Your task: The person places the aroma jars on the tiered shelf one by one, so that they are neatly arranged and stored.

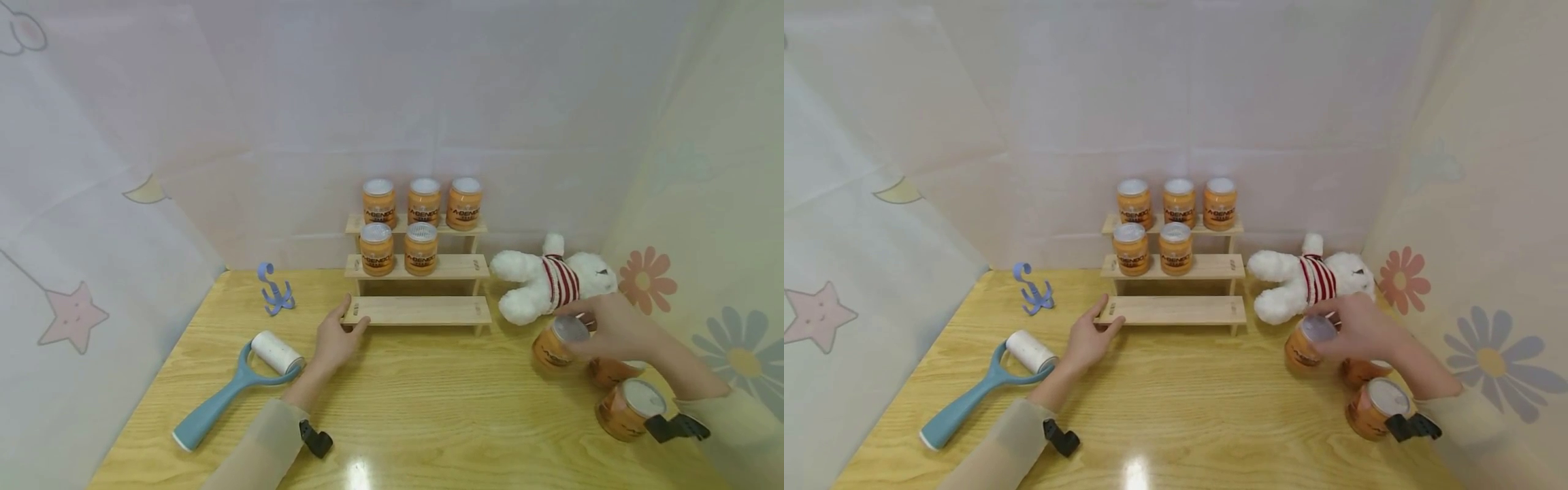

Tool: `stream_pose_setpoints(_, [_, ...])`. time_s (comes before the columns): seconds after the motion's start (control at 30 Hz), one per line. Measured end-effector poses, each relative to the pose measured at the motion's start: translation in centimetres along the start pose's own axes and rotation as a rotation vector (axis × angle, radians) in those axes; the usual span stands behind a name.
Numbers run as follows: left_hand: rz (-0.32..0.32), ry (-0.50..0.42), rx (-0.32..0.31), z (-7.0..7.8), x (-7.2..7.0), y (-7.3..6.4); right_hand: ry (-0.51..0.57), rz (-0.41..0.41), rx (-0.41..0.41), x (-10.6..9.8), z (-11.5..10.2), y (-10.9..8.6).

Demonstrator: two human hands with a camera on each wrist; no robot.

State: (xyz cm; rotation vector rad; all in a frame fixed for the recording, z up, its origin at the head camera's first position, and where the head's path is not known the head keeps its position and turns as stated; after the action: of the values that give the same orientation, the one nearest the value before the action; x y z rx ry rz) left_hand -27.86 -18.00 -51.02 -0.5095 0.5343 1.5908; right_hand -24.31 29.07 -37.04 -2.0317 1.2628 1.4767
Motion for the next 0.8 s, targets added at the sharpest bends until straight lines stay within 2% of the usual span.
stream_pose_setpoints(0.13, [0.002, -0.001, 0.001, -0.1, 0.0, 0.1, -0.021, 0.028, 0.028, -0.3, -0.1, 0.6])
stream_pose_setpoints(0.37, [0.001, -0.004, 0.001, -0.1, 0.1, 0.0, -0.060, 0.123, 0.052, -1.3, -0.9, 1.5])
stream_pose_setpoints(0.63, [0.011, 0.005, -0.005, 0.0, 0.0, 0.0, -0.012, 0.239, 0.076, -2.1, -1.6, 2.7])
stream_pose_setpoints(0.8, [0.017, 0.013, 0.002, 0.1, 0.0, 0.0, -0.012, 0.338, 0.050, -2.4, -1.9, 3.4])
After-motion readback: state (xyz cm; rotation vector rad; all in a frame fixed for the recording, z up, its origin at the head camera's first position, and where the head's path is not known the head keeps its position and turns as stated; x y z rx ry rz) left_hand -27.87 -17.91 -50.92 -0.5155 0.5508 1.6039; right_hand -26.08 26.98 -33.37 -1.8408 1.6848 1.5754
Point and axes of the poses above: each hand's wrist, its own y-axis towards the middle knuckle, its own x-axis out of the palm, z = x × y, the point moved 6 cm from there along y, towards the middle knuckle, and after that the axes turned 6 degrees about y, right-handed, at the moved point
